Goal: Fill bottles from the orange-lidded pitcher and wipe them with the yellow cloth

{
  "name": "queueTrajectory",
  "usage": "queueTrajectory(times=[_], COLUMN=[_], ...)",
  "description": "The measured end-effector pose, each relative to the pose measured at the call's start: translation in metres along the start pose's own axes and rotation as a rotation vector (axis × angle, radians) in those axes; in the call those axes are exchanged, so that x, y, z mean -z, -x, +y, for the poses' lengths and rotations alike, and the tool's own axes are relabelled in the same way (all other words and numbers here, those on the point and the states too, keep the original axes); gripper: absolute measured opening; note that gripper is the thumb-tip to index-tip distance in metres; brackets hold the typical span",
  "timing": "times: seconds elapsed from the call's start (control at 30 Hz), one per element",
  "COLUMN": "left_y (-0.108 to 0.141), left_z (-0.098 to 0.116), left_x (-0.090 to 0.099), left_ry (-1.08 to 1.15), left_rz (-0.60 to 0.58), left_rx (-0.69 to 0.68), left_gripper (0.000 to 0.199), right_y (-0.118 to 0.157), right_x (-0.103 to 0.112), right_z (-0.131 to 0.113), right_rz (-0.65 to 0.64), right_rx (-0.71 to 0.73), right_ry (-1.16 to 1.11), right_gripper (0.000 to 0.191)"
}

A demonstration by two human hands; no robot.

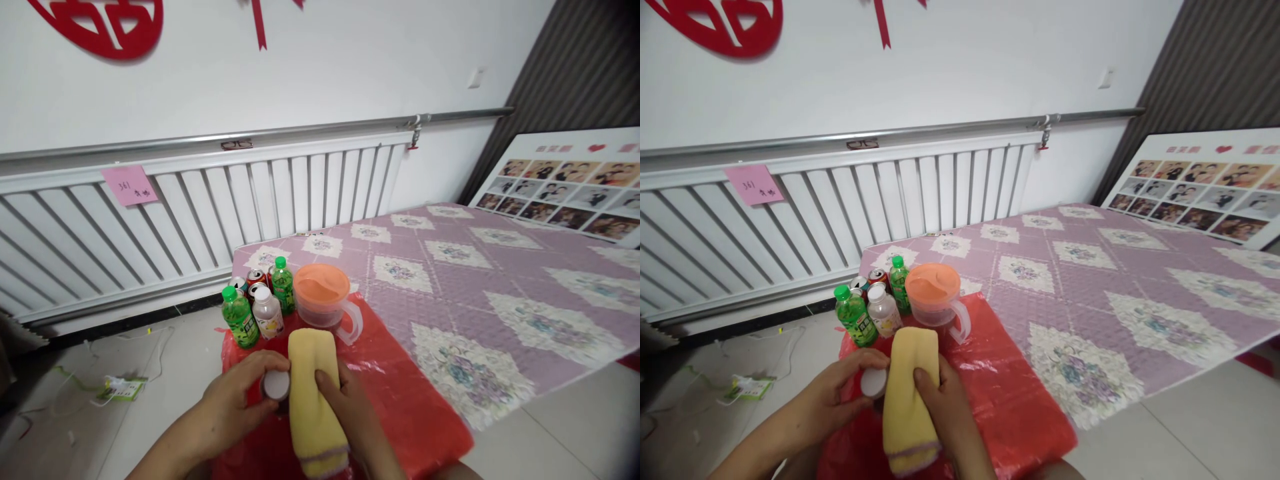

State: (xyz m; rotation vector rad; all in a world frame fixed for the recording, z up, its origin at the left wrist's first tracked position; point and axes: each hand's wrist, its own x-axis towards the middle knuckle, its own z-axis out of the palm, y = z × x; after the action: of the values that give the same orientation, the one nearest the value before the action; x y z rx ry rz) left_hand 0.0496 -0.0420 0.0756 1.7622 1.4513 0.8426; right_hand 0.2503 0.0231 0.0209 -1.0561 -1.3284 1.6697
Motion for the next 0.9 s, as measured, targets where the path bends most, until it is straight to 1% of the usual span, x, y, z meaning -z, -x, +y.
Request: queueTrajectory(times=[0.13, 0.23, 0.3, 0.37, 0.47, 0.57, 0.67, 0.77, 0.83, 0.9], left_y=[-0.005, -0.007, -0.007, -0.006, -0.005, -0.006, -0.008, -0.008, -0.007, -0.004], left_z=[-0.006, -0.005, -0.005, -0.005, -0.007, -0.011, -0.017, -0.023, -0.026, -0.028], left_x=[0.001, 0.002, 0.004, 0.004, 0.004, 0.002, -0.001, -0.003, -0.006, -0.011], left_ry=[0.084, 0.099, 0.104, 0.102, 0.084, 0.067, 0.042, -0.002, -0.030, -0.042], left_rz=[0.051, 0.067, 0.062, 0.056, 0.074, 0.095, 0.118, 0.150, 0.169, 0.209], left_rx=[0.042, 0.041, 0.023, 0.018, 0.028, 0.017, -0.005, -0.017, 0.001, 0.034], left_gripper=[0.048, 0.047, 0.046, 0.047, 0.048, 0.048, 0.051, 0.052, 0.055, 0.063], right_y=[0.008, 0.010, 0.007, 0.001, -0.010, -0.017, -0.017, -0.015, -0.013, -0.011], right_x=[0.004, 0.006, 0.007, 0.008, 0.012, 0.017, 0.019, 0.018, 0.017, 0.016], right_z=[-0.005, -0.008, -0.007, -0.002, 0.009, 0.020, 0.022, 0.016, 0.010, 0.007], right_rz=[-0.152, -0.220, -0.201, -0.122, -0.019, 0.007, 0.014, 0.025, 0.034, 0.030], right_rx=[-0.013, -0.028, -0.033, -0.026, 0.000, 0.035, 0.064, 0.092, 0.095, 0.084], right_ry=[-0.011, -0.003, 0.023, 0.088, 0.288, 0.526, 0.649, 0.587, 0.478, 0.346], right_gripper=[0.039, 0.044, 0.043, 0.040, 0.033, 0.029, 0.026, 0.026, 0.029, 0.032])
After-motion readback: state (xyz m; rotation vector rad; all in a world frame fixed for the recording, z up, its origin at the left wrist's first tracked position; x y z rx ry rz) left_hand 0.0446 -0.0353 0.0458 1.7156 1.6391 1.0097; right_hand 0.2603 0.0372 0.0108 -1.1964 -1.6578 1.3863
